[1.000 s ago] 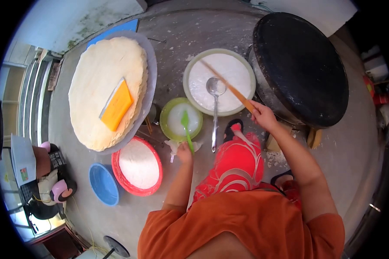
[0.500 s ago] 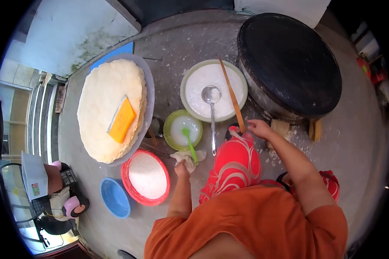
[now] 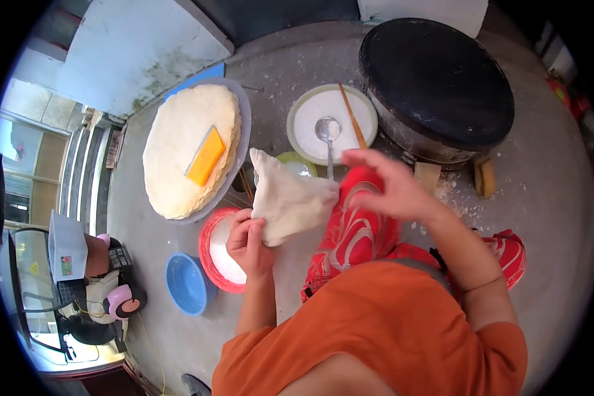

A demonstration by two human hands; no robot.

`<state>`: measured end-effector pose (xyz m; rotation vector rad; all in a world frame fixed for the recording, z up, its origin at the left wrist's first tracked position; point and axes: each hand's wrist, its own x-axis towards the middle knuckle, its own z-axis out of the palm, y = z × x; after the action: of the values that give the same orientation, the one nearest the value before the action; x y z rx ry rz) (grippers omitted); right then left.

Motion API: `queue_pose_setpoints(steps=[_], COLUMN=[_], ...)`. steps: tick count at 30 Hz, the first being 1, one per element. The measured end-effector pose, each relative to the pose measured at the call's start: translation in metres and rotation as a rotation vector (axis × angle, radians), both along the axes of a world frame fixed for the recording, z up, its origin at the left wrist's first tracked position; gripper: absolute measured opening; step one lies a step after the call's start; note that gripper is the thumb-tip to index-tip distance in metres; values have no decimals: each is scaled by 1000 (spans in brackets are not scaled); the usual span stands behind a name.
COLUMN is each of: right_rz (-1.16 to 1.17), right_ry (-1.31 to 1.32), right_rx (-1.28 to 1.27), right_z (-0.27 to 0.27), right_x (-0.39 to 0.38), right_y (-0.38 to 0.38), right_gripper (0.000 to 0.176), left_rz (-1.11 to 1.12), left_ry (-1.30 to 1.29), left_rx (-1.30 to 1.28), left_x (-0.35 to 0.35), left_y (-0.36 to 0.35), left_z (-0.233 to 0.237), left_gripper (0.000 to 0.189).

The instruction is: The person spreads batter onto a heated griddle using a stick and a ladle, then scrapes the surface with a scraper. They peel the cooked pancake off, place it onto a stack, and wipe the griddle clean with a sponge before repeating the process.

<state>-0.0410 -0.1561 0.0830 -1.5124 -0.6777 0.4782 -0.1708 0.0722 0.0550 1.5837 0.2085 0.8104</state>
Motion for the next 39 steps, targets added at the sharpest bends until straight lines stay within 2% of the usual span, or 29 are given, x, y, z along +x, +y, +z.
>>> queue_pose_setpoints(steps=[1,3,4,6,7,9,10,11,13,14,15,17,18,19,21,22,23,24,25,27,28,30,33,34,35,38,39], right_rz=[22,-16,-27,239,226,391,415,394,225,267,255,215,229,227,111,131,151,167,232,421,488,572,657,678,701,666,655], right_ry=[-133,-55,-69,376,359,512,205,195,180,386,377,598,598,592,410,308,31,-244,-368,-401,-402,-391,-390,-377,-401,-436,-444], right_rx=[-23,266,272,236,244,76,188,193,410,501,507,434,302,305,120,93,155,218,355,637,720,828,926,948,962,945,935], right_z=[3,5,6,9,11,16,15,21,48,43,47,62,67,74,95,109,113,115,115,117,119,123,125,128,131,141,144], right_x=[-6,-20,-23,-25,-27,-37,-40,-46,-59,-63,-68,-77,-81,-86,-97,-103,-105,-106,-108,-115,-118,-122,-126,-130,-131,-136,-134], right_y=[4,14,10,-1,-9,-23,-24,-26,-24,-28,-32,-42,-52,-57,-67,-77,-85,-91,-90,-76,-69,-62,-61,-63,-67,-81,-84], right_gripper=[74,77,77,75,75,70,64,64,63,70,70,69,56,56,45,44,52,62,59,52,49,42,33,30,30,29,29], left_rz=[-98,-163,-236,-344,-360,-453,-511,-610,-629,-647,-596,-550,-533,-515,-464,-526,-585,-622,-614,-468,-465,-458,-484,-407,-389,-582,-562], left_ry=[-91,-147,-157,-168,-181,-194,-206,-265,-317,-322,-306,-295,-314,-333,-303,-389,-472,-537,-539,-709,-710,-895,-886,-905,-912,-835,-846], left_rx=[-16,16,27,27,36,50,88,118,162,163,235,313,368,423,501,474,449,487,492,499,497,502,367,251,257,522,524], left_x=[0,-3,-5,-11,-14,-18,-19,-17,-19,-20,-22,-24,-25,-26,-30,-29,-28,-27,-29,-34,-34,-33,-35,-35,-36,-33,-33], left_y=[-8,-21,-26,-34,-36,-36,-38,-39,-49,-54,-57,-62,-64,-66,-67,-68,-69,-71,-79,-107,-114,-126,-135,-146,-143,-127,-128], left_z=[11,26,31,43,46,53,62,69,86,94,102,114,119,123,128,130,133,137,141,147,148,150,150,149,147,147,145], left_gripper=[5,7,8,9,9,8,8,8,7,7,7,7,6,7,7,11,16,31,31,41,41,43,42,32,32,21,21])
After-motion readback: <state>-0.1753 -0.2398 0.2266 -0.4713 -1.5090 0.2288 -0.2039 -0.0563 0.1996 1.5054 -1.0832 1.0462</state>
